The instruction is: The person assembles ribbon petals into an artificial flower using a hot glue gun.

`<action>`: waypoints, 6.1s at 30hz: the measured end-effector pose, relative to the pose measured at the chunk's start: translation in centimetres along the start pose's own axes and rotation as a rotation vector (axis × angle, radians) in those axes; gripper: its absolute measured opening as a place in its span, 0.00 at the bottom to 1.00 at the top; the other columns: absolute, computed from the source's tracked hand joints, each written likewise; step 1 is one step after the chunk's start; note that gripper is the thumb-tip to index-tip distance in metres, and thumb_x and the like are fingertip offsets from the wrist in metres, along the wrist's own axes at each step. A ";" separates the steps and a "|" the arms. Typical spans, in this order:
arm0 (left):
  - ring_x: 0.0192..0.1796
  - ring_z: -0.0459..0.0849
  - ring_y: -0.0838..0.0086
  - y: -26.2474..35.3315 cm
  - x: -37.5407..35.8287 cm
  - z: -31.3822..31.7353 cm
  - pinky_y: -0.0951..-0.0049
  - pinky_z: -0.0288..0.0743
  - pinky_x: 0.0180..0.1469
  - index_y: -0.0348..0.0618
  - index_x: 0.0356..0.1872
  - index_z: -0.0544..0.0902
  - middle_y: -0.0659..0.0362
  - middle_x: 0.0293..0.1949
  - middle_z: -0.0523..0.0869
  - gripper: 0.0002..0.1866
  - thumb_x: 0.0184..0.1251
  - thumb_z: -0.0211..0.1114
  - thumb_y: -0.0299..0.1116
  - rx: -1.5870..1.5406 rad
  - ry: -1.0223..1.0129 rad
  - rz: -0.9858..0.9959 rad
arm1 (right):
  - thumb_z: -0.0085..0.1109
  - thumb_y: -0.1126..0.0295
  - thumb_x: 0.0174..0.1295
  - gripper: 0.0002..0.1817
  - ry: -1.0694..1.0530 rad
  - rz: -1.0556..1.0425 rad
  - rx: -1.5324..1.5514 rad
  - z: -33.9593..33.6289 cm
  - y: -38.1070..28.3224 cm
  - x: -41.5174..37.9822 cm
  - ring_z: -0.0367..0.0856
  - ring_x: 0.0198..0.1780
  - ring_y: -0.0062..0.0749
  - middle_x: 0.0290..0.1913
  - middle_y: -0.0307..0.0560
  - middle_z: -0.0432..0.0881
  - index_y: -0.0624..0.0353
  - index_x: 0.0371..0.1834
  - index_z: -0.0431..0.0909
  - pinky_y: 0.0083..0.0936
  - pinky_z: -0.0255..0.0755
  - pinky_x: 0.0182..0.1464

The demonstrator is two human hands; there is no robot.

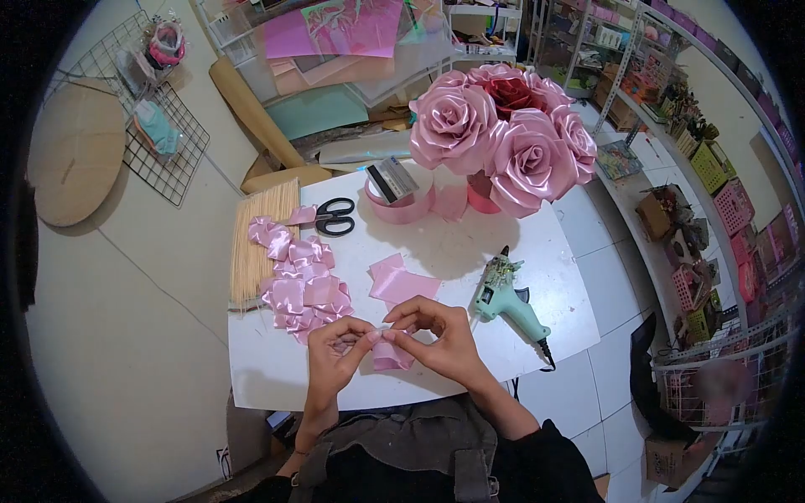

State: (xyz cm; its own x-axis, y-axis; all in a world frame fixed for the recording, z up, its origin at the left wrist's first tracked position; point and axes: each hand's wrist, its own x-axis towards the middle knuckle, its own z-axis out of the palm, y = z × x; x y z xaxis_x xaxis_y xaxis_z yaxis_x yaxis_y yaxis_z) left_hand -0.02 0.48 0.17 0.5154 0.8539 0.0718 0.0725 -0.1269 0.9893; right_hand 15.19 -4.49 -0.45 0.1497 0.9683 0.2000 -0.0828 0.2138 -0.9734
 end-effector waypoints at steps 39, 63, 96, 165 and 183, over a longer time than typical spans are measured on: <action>0.39 0.75 0.60 -3.8 6.6 2.2 0.67 0.69 0.40 0.34 0.38 0.72 0.50 0.36 0.76 0.16 0.47 0.62 0.30 0.934 0.204 0.138 | 0.54 0.80 0.35 0.26 0.423 0.210 -1.186 -7.9 0.3 -3.9 0.69 0.40 0.49 0.39 0.57 0.66 0.69 0.44 0.65 0.33 0.66 0.42; 0.35 0.77 0.77 0.1 2.8 2.8 0.81 0.74 0.39 0.34 0.30 0.71 0.51 0.33 0.77 0.13 0.43 0.64 0.15 -0.287 0.186 0.394 | 0.63 0.70 0.46 0.14 0.477 0.114 0.001 0.0 -1.7 -2.2 0.71 0.31 0.14 0.30 0.33 0.74 0.58 0.35 0.72 0.14 0.66 0.34; 0.41 0.76 0.77 3.1 2.5 -1.1 0.84 0.78 0.36 0.39 0.40 0.78 0.57 0.40 0.76 0.19 0.42 0.62 0.15 0.232 0.000 0.236 | 0.62 0.66 0.45 0.10 0.086 -0.114 -0.714 -2.1 -2.2 -2.9 0.72 0.20 0.33 0.19 0.44 0.72 0.61 0.26 0.76 0.25 0.66 0.22; 0.38 0.78 0.71 2.7 1.7 0.2 0.82 0.75 0.34 0.32 0.33 0.79 0.50 0.34 0.79 0.12 0.42 0.63 0.15 0.003 -0.202 0.407 | 0.59 0.73 0.49 0.10 -0.075 0.262 0.257 -1.8 -3.4 -1.5 0.72 0.34 0.17 0.30 0.38 0.76 0.66 0.34 0.75 0.14 0.66 0.39; 0.43 0.76 0.73 3.1 1.5 0.0 0.83 0.77 0.36 0.35 0.39 0.77 0.51 0.40 0.76 0.20 0.39 0.63 0.14 -0.007 -0.243 0.271 | 0.59 0.76 0.48 0.06 0.082 0.204 0.183 -0.9 -4.1 -1.5 0.73 0.31 0.19 0.27 0.41 0.77 0.67 0.29 0.77 0.16 0.67 0.37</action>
State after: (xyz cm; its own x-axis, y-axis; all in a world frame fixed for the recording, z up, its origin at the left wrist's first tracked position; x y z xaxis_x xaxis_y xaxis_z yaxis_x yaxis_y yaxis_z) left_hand 0.99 1.40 3.36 0.7030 0.6447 0.3004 -0.1001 -0.3284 0.9392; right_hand 16.22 -6.93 3.13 0.1897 0.9817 -0.0153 -0.2947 0.0421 -0.9547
